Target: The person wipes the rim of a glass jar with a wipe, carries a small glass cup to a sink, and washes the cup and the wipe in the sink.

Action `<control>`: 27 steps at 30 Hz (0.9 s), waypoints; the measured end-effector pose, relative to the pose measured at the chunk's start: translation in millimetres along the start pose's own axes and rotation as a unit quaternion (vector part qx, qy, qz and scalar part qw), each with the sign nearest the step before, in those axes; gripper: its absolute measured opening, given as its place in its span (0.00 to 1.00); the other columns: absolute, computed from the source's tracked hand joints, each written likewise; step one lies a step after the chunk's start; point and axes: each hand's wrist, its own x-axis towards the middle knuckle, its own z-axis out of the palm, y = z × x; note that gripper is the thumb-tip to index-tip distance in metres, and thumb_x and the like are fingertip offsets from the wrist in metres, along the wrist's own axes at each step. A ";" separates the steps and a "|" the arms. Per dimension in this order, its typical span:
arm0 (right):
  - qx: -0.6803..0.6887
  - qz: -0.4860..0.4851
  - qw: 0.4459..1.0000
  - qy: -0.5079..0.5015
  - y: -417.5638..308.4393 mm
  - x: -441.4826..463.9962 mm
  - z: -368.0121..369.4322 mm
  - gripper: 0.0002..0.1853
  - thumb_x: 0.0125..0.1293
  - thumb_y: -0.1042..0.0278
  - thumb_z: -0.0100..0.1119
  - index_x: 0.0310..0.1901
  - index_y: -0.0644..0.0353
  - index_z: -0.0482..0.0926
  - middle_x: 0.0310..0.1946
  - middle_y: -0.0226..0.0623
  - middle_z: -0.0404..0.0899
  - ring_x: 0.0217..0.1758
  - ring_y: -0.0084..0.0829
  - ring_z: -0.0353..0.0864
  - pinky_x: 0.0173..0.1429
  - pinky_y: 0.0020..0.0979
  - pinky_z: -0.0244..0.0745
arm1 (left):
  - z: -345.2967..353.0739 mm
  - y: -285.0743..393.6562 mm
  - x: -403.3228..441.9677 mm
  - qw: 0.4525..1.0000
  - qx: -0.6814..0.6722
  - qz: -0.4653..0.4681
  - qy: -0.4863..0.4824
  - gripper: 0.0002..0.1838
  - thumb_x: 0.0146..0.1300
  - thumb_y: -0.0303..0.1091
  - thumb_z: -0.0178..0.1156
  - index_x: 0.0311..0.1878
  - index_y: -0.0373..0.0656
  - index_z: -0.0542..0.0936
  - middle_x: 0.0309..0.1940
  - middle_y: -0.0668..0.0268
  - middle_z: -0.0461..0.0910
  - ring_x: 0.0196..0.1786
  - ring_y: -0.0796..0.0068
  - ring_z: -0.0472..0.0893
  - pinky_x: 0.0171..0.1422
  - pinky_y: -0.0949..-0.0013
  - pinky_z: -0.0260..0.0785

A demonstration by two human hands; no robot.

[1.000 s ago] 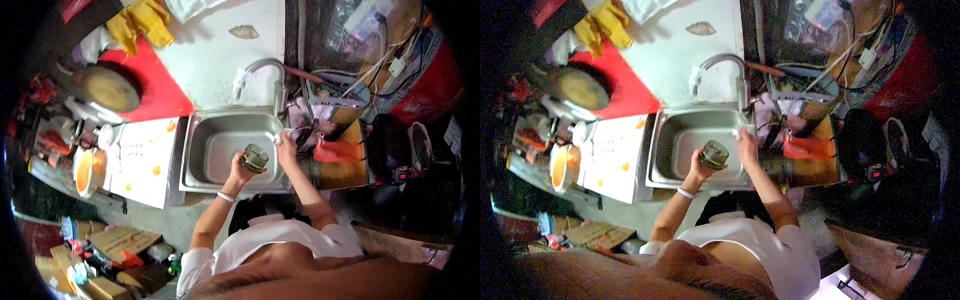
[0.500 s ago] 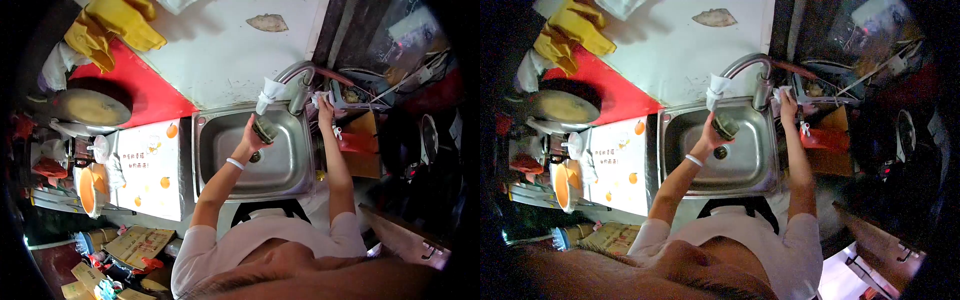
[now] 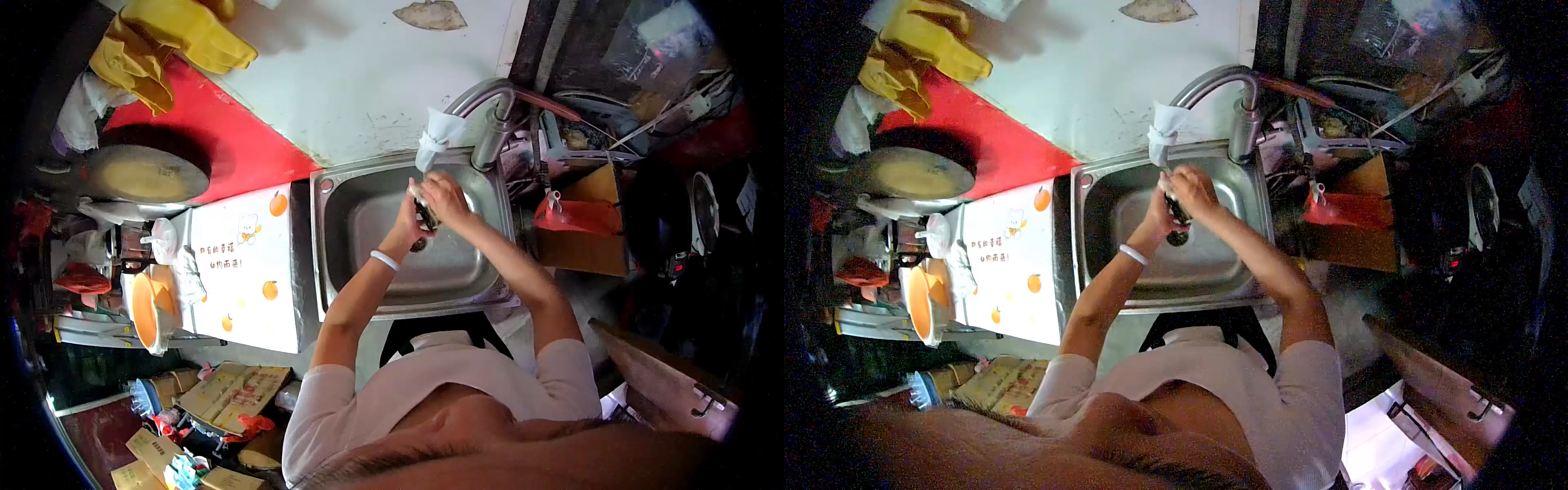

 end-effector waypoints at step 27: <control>0.023 0.077 0.977 -0.197 18.4 -31.9 10.5 0.04 0.50 0.73 0.53 0.24 0.63 0.75 0.29 0.40 0.74 0.38 0.41 0.72 0.41 0.38 0.68 | -14.3 -37.5 14.6 0.997 0.022 0.006 -0.075 0.32 0.48 0.72 0.44 0.37 0.52 0.73 0.24 0.67 0.76 0.24 0.68 0.76 0.18 0.60 0.61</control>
